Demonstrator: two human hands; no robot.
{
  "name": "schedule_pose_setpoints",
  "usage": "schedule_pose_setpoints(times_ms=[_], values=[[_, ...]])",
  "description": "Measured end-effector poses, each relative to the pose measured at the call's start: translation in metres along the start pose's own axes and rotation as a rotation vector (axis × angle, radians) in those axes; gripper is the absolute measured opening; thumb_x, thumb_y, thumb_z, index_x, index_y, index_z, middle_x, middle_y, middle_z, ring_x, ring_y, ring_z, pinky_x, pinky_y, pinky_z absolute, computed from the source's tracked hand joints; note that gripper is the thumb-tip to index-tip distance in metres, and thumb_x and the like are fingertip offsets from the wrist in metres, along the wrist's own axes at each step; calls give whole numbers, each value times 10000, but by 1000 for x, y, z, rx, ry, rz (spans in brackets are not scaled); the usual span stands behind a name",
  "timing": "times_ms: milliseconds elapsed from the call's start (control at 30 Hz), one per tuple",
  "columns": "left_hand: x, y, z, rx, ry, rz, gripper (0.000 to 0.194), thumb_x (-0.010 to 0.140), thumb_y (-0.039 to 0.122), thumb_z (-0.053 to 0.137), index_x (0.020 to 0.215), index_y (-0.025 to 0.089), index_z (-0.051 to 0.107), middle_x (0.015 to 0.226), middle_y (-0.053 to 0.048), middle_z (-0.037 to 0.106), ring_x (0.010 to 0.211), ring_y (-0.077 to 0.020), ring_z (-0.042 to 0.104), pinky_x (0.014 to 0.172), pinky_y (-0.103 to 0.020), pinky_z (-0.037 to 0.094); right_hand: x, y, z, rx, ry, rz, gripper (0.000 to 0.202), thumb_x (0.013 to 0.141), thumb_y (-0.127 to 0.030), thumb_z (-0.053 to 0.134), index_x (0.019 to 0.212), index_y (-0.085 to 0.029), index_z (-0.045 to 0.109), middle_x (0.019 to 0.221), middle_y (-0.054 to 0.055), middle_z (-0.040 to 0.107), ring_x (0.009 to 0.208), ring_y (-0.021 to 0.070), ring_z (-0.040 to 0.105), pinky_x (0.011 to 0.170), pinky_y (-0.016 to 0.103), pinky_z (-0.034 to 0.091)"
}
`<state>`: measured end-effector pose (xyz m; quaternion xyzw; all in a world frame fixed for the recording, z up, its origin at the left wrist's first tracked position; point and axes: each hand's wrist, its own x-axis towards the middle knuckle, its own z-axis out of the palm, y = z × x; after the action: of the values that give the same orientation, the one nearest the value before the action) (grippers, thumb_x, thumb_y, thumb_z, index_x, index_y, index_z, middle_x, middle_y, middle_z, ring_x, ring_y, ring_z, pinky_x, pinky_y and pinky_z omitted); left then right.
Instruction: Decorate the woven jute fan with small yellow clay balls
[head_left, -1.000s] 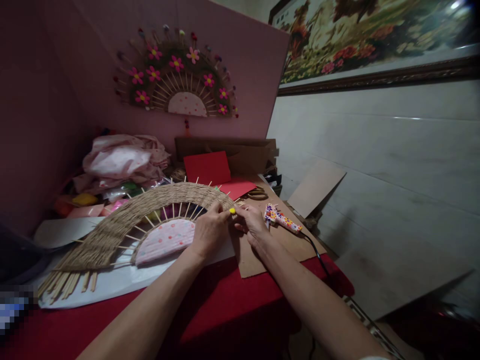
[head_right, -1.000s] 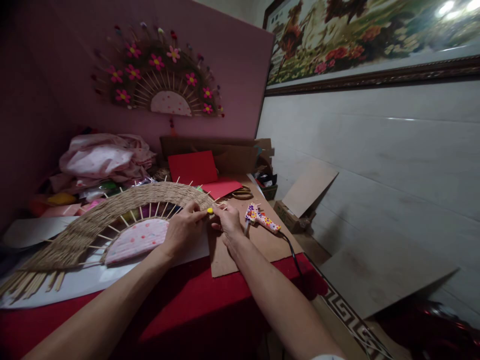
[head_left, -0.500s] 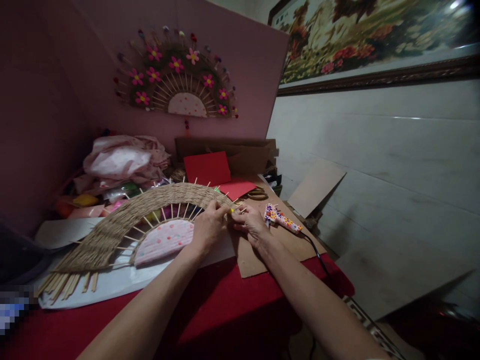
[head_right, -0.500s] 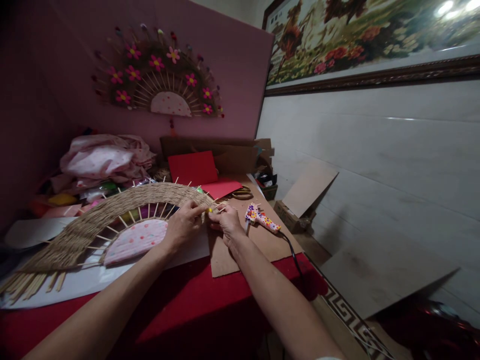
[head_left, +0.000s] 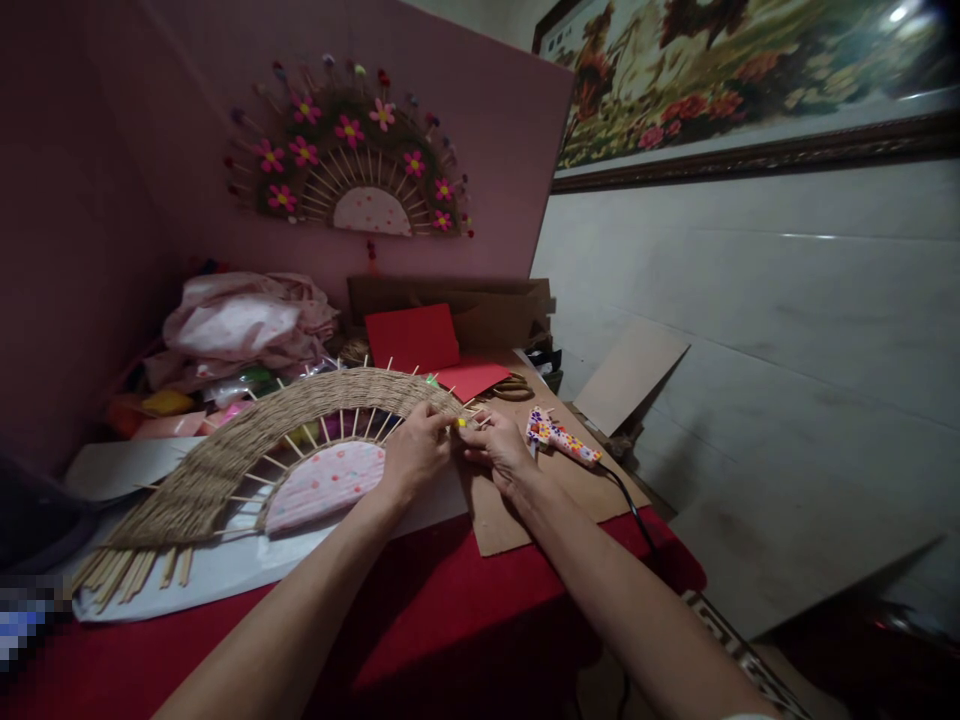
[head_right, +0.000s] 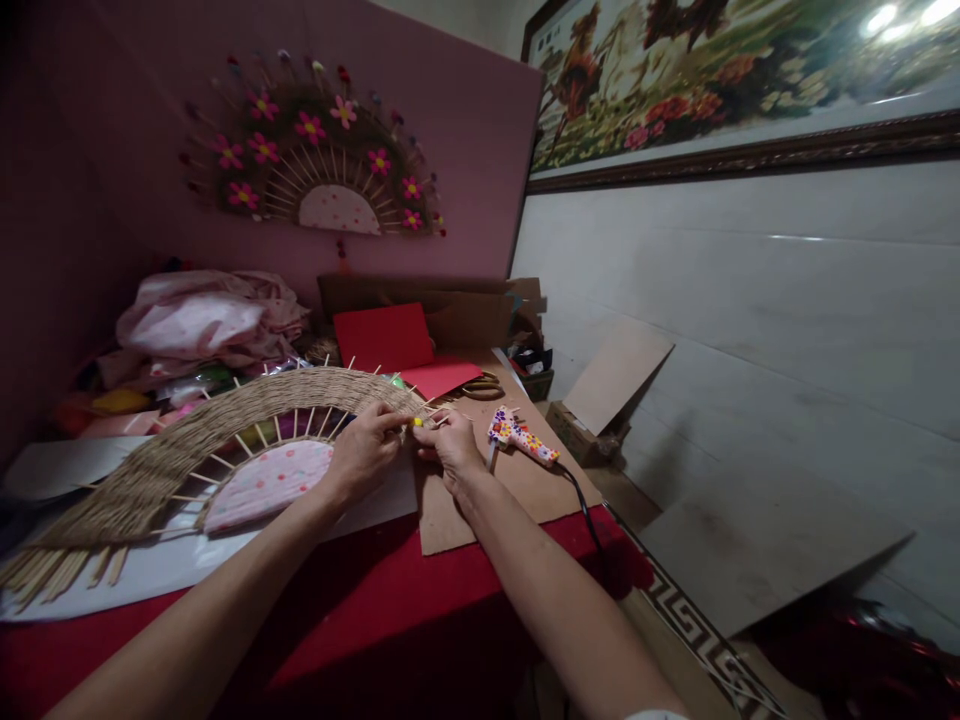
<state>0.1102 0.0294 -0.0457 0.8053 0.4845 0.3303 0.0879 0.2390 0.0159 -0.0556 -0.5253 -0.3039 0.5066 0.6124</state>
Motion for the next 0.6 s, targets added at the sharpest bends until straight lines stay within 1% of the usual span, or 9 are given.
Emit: schedule_pose_setpoints(times_ms=[67,133,200,333,400,467,533,600], values=[[0,0,0,-30,12,-3,264,794,181,486,912,232,717,836,-31,596,762,-148,565,672,-253,402,1,0,0,2,-18,5,347,519,-199,784,716,-179,499,574,-65,549,492,73,521,405,163,447],[0,0,0,-47,25,1,250,800,198,490,886,220,723,806,-32,588,746,-146,557,669,-253,404,2,1,0,3,-28,0,283,601,-264,750,710,-175,505,568,-51,551,480,72,517,384,155,437],[-1,-1,0,-54,34,9,252,804,200,485,879,213,725,803,-33,587,745,-144,554,676,-253,408,4,3,0,-2,-17,-5,229,676,-295,700,711,-171,512,552,-43,545,463,68,506,363,144,422],[-1,-3,3,-85,66,35,243,804,201,487,848,210,726,788,-31,584,739,-138,553,689,-251,421,5,5,1,-14,2,-2,192,715,-286,675,719,-173,520,551,-43,554,448,59,497,358,130,413],[-1,-4,4,-112,107,47,248,799,182,480,849,207,722,795,-32,584,741,-136,555,702,-249,432,4,3,1,-6,-6,5,196,733,-320,662,728,-174,531,556,-44,558,445,58,498,365,131,416],[-2,-4,5,-112,139,50,275,791,148,464,889,205,715,815,-36,584,750,-135,559,714,-248,439,2,1,0,14,-20,13,197,776,-359,616,759,-176,547,573,-41,571,450,60,507,374,135,420],[-3,-4,4,-65,120,67,301,788,132,453,926,209,709,834,-43,582,754,-140,560,717,-253,442,1,0,0,25,-41,24,198,822,-376,553,803,-179,558,592,-34,587,455,66,520,381,142,423],[-4,-2,2,-5,78,88,316,789,131,443,942,214,707,848,-50,581,762,-148,562,716,-259,442,2,0,-1,19,-57,38,210,840,-387,525,821,-180,556,587,-31,588,452,71,527,390,149,426]])
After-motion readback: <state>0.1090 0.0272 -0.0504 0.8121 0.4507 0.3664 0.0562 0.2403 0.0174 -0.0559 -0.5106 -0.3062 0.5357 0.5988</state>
